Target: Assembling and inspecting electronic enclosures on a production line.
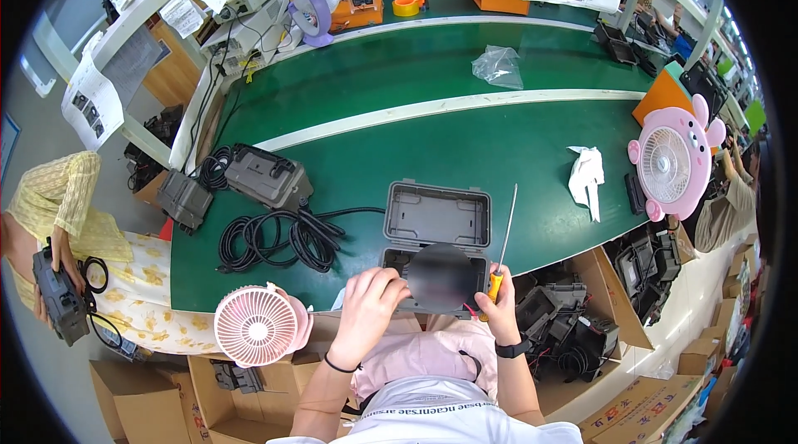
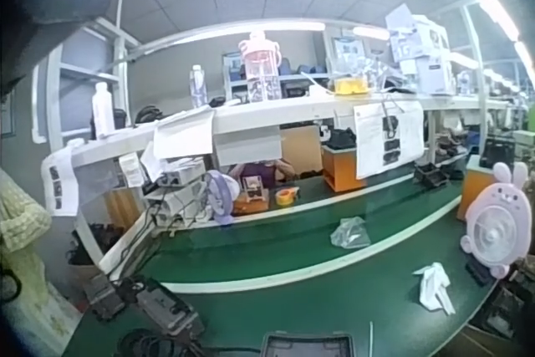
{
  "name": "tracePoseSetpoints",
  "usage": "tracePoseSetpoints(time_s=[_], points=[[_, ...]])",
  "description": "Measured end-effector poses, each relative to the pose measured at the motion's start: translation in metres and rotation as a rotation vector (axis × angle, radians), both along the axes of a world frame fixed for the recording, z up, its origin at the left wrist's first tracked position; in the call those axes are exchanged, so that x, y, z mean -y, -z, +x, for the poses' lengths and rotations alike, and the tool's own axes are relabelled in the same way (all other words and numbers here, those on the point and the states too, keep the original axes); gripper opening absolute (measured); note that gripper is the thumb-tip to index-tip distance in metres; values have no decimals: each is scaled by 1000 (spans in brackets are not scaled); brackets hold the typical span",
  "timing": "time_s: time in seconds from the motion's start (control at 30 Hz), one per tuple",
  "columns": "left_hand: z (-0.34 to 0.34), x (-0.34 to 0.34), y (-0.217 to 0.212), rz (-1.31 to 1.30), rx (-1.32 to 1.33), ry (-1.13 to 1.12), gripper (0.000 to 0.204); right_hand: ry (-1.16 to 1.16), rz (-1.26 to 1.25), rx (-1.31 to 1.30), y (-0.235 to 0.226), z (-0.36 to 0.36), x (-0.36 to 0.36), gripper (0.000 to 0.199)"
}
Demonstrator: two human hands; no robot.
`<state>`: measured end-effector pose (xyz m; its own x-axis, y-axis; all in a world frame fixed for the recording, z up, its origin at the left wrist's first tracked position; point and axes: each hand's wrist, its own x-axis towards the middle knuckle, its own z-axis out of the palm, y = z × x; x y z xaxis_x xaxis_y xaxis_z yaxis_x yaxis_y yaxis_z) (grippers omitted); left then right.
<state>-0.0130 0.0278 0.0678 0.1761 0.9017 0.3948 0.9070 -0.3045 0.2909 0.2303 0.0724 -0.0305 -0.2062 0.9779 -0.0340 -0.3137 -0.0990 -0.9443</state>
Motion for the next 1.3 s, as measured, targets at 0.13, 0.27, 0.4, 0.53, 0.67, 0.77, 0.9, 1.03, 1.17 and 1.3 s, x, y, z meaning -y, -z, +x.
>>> tracePoseSetpoints(time_s=[0.13,0.27,0.4,0.53,0.67,0.77,0.9,1.03,1.17,1.3], points=[[2,16,6,-68,-149,16,44,-3,5,-46,8,1,0,49],[-2,25,21,-129,-241,47,46,-32,124,24,10,7,0,55],[-1,36,36,-83,-184,34,52,13,134,73,-5,11,-8,39],[2,42,41,-39,-268,25,48,134,182,63,-33,3,-37,26],[6,42,39,-11,-300,56,31,121,156,204,-57,-2,-67,26],[7,43,36,-15,-341,73,32,119,166,181,-65,-8,-76,31],[7,42,34,-30,-445,116,32,151,425,117,-72,-10,-71,33],[0,35,39,35,-301,128,32,232,541,254,-80,-3,-50,38],[-6,31,52,185,22,38,48,306,483,157,-80,-3,-42,45],[-2,25,67,197,454,-25,77,373,490,320,-79,-3,-44,39]])
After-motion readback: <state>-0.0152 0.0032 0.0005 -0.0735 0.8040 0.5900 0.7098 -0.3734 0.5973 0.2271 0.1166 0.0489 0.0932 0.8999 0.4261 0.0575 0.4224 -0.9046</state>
